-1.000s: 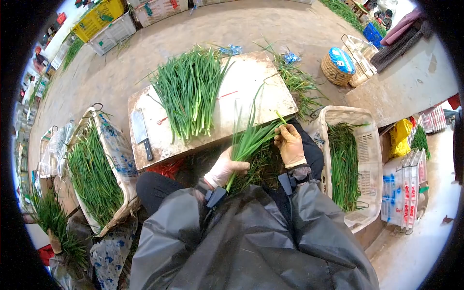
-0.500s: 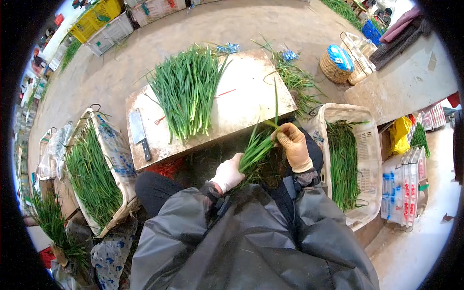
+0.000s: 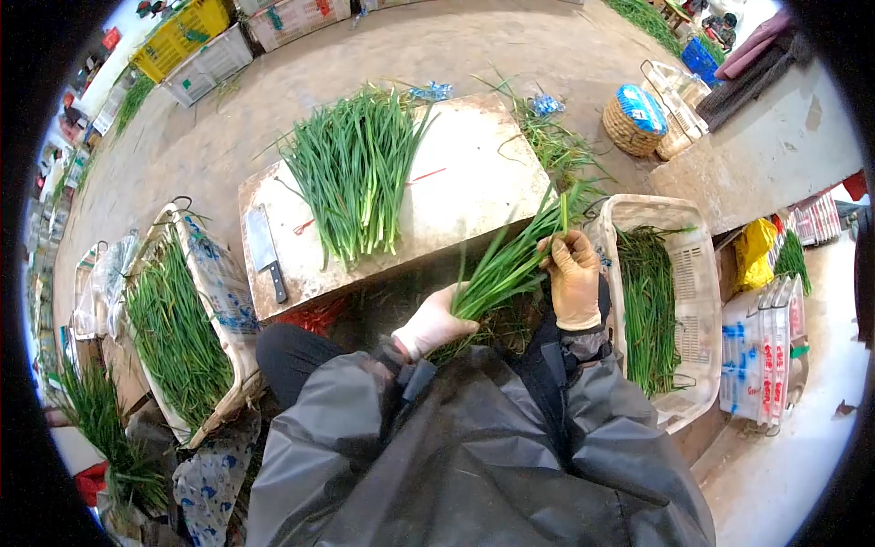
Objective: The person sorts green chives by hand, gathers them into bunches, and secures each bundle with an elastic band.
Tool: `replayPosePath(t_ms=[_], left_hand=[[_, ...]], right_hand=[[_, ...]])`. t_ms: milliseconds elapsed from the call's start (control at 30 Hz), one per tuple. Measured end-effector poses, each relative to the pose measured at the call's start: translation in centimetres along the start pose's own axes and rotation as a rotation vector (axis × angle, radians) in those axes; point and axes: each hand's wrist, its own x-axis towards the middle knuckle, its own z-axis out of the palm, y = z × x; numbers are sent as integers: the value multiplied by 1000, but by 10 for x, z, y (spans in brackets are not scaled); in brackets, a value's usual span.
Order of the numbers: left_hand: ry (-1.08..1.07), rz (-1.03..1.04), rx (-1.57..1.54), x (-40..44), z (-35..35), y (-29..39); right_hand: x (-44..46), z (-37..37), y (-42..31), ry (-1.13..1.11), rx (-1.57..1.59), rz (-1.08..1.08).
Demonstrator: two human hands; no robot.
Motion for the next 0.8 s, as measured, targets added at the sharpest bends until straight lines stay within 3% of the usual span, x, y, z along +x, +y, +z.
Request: replayPosePath(t_ms=[33,133,267,400,467,567,800], left_hand=[[101,130,314,0,3,-3],[31,-186,627,-5,1,21],[55,-179,556,-4,-5,26],[-268,-306,-445,-3,-18,38],[-265,-227,-713,-7,-20,45],[-292,-230,-896,-11,-23,48],[-212,-295,-1083,-9,-24,34]], right_hand=[[-5,7,-2,-36,-95,-38],[-20,29,-16,-177,-321,-152],[-35,54,-30,-245,-424,-317],[-35,63,-45,-63,-206,-224],[-18,46,-38,20,-63,-149],[-8,14,-21,5,204,-8],[-9,-13,-5,87,325,57]])
